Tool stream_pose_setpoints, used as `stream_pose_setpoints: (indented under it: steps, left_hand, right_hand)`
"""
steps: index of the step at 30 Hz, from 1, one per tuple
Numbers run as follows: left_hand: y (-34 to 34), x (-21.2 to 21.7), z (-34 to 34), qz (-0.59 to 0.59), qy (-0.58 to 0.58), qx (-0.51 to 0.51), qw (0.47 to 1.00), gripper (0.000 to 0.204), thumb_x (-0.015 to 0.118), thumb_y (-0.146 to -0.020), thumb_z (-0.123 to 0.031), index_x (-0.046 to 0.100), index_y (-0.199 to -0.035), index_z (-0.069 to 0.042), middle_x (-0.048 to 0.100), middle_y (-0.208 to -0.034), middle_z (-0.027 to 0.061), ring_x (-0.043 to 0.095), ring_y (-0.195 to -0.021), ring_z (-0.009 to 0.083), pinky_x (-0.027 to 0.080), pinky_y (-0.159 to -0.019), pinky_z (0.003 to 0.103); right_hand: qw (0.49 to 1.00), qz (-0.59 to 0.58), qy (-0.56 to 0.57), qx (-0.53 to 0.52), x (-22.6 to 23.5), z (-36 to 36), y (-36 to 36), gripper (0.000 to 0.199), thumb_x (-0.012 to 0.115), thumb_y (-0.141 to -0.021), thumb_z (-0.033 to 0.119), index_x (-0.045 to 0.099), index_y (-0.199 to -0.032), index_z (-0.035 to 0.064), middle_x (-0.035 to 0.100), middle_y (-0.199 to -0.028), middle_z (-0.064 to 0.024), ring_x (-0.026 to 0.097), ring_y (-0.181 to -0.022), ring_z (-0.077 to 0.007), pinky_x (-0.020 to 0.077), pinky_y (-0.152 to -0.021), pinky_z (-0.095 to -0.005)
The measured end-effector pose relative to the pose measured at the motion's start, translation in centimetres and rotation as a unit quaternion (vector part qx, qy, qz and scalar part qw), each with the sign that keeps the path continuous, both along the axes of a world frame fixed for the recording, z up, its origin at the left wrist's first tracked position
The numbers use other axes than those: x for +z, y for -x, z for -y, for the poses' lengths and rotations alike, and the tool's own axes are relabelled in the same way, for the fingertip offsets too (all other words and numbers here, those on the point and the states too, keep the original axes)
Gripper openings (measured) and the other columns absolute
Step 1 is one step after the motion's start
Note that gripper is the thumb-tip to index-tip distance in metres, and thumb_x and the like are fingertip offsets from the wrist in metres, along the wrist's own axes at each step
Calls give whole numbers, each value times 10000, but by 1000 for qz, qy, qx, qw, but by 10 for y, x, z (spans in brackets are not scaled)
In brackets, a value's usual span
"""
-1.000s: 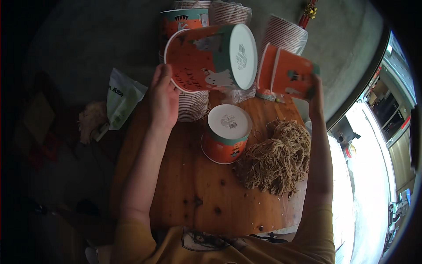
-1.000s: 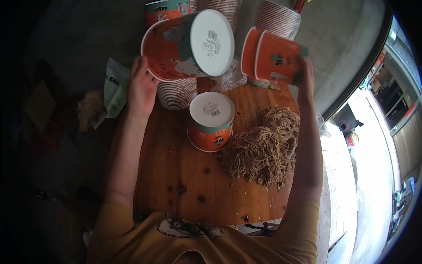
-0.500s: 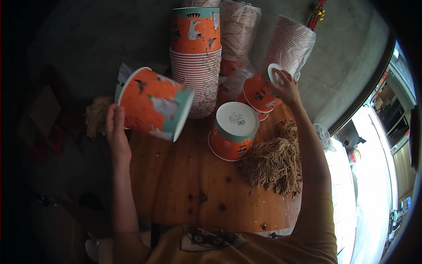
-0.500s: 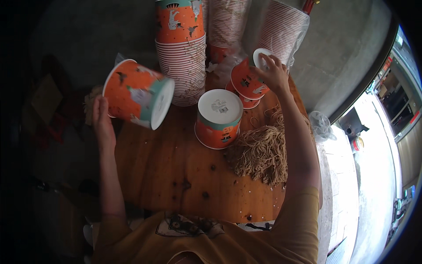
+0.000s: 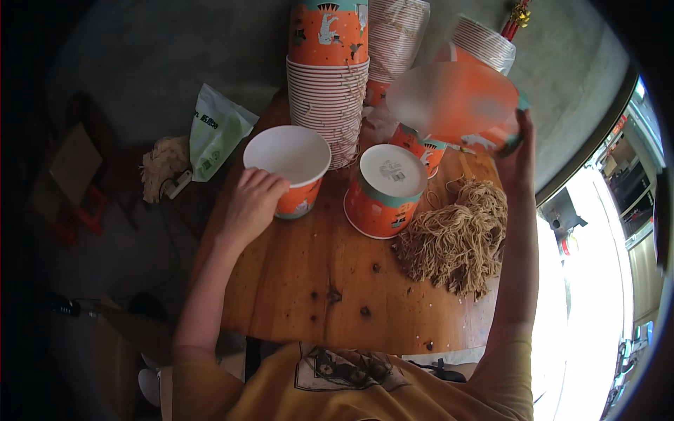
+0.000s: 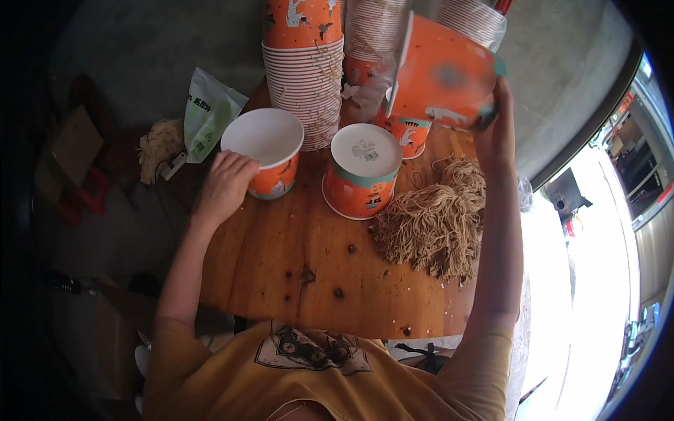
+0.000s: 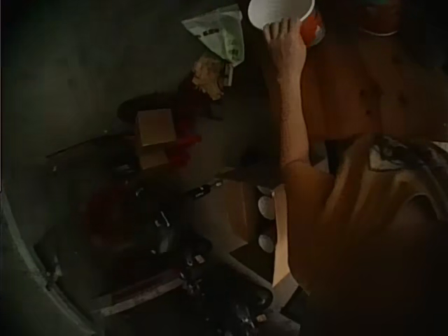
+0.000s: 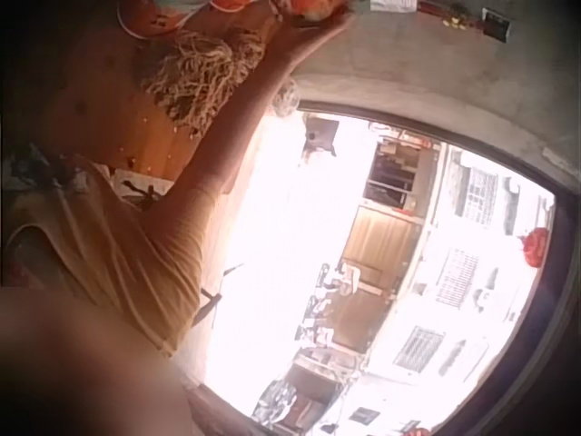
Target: Threading string handles into pre-drilled holes in large paper buckets.
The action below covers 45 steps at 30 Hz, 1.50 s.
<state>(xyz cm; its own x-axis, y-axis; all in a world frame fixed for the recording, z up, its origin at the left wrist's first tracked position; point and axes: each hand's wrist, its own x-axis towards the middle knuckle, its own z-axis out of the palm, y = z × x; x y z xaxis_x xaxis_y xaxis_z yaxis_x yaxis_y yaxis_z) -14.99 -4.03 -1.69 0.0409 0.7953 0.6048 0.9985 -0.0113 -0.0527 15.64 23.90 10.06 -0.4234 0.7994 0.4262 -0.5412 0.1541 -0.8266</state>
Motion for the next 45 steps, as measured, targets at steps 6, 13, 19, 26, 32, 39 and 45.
stream_pose_setpoints:
  steps: [6, 13, 19, 26, 32, 39, 45]
  left_hand:
    - [21, -18, -8, 55, -43, -2, 998, 201, 544, -857, -73, 598, -1050, -73, 600, -1045, 77, 541, -1065, 272, 380, -950, 409]
    - [7, -12, -7, 80, -51, -3, 995, 275, 561, -884, -98, 573, -1159, -97, 558, -1187, 91, 482, -1203, 282, 343, -1028, 442]
    - [-30, 7, 19, 177, -59, -79, 979, 337, 571, -897, -179, 547, -1217, -73, 542, -1254, 98, 442, -1260, 306, 287, -1085, 452]
    - [-111, 19, 71, 75, 16, -242, 967, 343, 635, -866, -327, 579, -1100, -83, 636, -1051, 104, 595, -1064, 286, 311, -1039, 564]
    - [-103, 17, 90, 152, 18, -202, 967, 264, 636, -761, -27, 610, -1019, -75, 605, -809, 34, 603, -758, 210, 427, -920, 510]
    - [-105, 12, 85, 64, 113, -110, 985, 227, 581, -782, 2, 619, -992, -75, 510, -740, 41, 554, -737, 208, 399, -963, 479]
    - [-102, 2, 83, 87, 94, -111, 986, 275, 619, -783, -18, 601, -1050, -82, 529, -782, 45, 563, -778, 214, 385, -982, 488]
  right_hand:
    - [965, -123, 162, 165, -66, 91, -7, 661, 415, -927, 559, 379, -1384, 82, 464, -1366, -80, 447, -1254, -244, 346, -1054, -438]
    - [891, -19, 364, 270, -155, 179, 3, 780, 438, -838, 692, 395, -1391, 143, 453, -1395, -55, 445, -1257, -246, 324, -1060, -462]
    - [832, -58, 463, 299, -170, 189, 10, 758, 402, -859, 685, 388, -1398, 152, 454, -1403, -67, 428, -1281, -261, 295, -1078, -487]
    - [811, -77, 458, 355, -157, 186, 25, 806, 328, -865, 715, 336, -1429, 140, 395, -1445, -91, 398, -1310, -283, 307, -1086, -478]
    - [938, 307, 76, 141, -155, 183, -23, 422, 499, -945, 348, 516, -1280, 92, 563, -1246, -94, 548, -1124, -208, 438, -945, -360]
    - [766, 454, -378, -251, -152, 90, -74, 168, 652, -784, 92, 659, -951, 111, 595, -873, -56, 573, -838, -253, 498, -739, -366]
    - [677, 478, -484, -283, -141, 68, -38, 185, 658, -779, 126, 661, -963, 103, 582, -952, -58, 524, -963, -272, 441, -848, -378]
